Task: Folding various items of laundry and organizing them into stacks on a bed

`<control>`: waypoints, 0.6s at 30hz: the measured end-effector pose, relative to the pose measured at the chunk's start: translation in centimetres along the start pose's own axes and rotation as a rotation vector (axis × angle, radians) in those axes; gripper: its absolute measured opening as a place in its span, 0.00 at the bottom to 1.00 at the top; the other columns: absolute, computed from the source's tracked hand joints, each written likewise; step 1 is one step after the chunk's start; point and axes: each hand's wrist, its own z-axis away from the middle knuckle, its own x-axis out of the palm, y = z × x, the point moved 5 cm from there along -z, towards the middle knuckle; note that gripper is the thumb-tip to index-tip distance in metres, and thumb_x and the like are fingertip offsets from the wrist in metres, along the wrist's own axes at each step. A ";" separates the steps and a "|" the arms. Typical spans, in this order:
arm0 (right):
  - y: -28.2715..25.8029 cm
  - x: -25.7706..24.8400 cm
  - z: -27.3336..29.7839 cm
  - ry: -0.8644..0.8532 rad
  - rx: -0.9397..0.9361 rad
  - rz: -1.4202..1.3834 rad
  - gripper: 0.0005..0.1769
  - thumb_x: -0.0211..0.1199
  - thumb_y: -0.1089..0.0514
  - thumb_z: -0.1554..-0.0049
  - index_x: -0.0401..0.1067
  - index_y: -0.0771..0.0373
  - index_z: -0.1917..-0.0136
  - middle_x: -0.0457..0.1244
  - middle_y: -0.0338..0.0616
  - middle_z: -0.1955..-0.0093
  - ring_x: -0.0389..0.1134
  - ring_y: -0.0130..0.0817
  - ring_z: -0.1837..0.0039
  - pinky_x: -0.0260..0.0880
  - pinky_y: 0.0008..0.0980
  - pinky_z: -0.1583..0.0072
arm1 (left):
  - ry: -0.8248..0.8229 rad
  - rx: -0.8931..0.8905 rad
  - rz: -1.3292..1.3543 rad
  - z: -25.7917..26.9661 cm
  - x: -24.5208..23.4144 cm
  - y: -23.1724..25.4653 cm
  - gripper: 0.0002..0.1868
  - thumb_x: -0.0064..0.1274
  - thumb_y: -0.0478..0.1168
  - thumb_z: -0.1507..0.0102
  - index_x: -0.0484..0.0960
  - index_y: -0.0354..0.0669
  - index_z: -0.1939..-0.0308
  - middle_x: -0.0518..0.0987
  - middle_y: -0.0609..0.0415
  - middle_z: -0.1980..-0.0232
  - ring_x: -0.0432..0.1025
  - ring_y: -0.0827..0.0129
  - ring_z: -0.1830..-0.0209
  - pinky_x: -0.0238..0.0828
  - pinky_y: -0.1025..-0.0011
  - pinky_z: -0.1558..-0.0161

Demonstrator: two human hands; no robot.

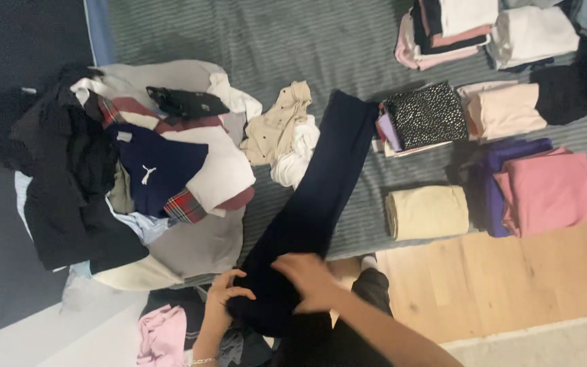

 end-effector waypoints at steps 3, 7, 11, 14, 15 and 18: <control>-7.7 0.9 -0.5 0.102 -0.414 -0.197 0.56 0.66 0.56 0.63 0.55 0.50 0.21 0.51 0.51 0.19 0.56 0.53 0.23 0.53 0.58 0.32 | 0.059 0.242 -0.136 0.6 1.6 -1.7 0.14 0.57 0.34 0.50 0.89 0.62 0.68 0.78 0.61 0.43 0.69 0.66 0.47 0.60 0.69 0.44; -8.7 1.7 -1.5 0.304 -0.377 -0.384 0.44 0.68 0.62 0.53 0.59 0.58 0.24 0.48 0.61 0.18 0.56 0.62 0.22 0.57 0.56 0.28 | 0.526 0.165 -0.072 1.2 2.2 -8.6 0.23 0.55 0.48 0.40 0.77 0.42 0.45 0.76 0.43 0.43 0.74 0.58 0.44 0.64 0.61 0.36; -9.4 -0.8 -1.5 0.071 -0.260 -0.565 0.44 0.64 0.56 0.46 0.52 0.54 0.20 0.44 0.51 0.15 0.50 0.59 0.18 0.54 0.63 0.27 | 0.515 -0.416 0.323 4.4 2.8 -6.8 0.39 0.41 0.57 0.41 0.62 0.43 0.30 0.67 0.48 0.34 0.64 0.58 0.34 0.60 0.60 0.32; -10.0 -1.8 -0.7 -0.074 -0.255 -0.520 0.56 0.63 0.63 0.57 0.45 0.61 0.18 0.40 0.56 0.14 0.46 0.56 0.16 0.53 0.52 0.24 | 0.217 -1.053 0.997 5.4 4.8 2.9 0.46 0.20 0.72 0.38 0.51 0.60 0.18 0.57 0.55 0.17 0.53 0.59 0.18 0.53 0.55 0.23; -10.3 -2.4 -0.5 -0.079 -0.253 -0.518 0.56 0.63 0.63 0.57 0.45 0.61 0.18 0.40 0.56 0.14 0.46 0.56 0.16 0.53 0.52 0.24 | 0.216 -1.055 1.002 6.5 5.4 -0.2 0.46 0.20 0.72 0.38 0.51 0.60 0.18 0.57 0.55 0.17 0.53 0.59 0.18 0.53 0.55 0.23; -10.2 -0.5 -0.1 -0.324 -0.133 -0.539 0.60 0.57 0.64 0.58 0.36 0.52 0.16 0.33 0.44 0.12 0.50 0.50 0.18 0.68 0.39 0.53 | 0.098 -0.886 1.079 8.3 7.3 -5.5 0.48 0.21 0.70 0.35 0.37 0.48 0.19 0.39 0.56 0.15 0.36 0.64 0.15 0.32 0.62 0.20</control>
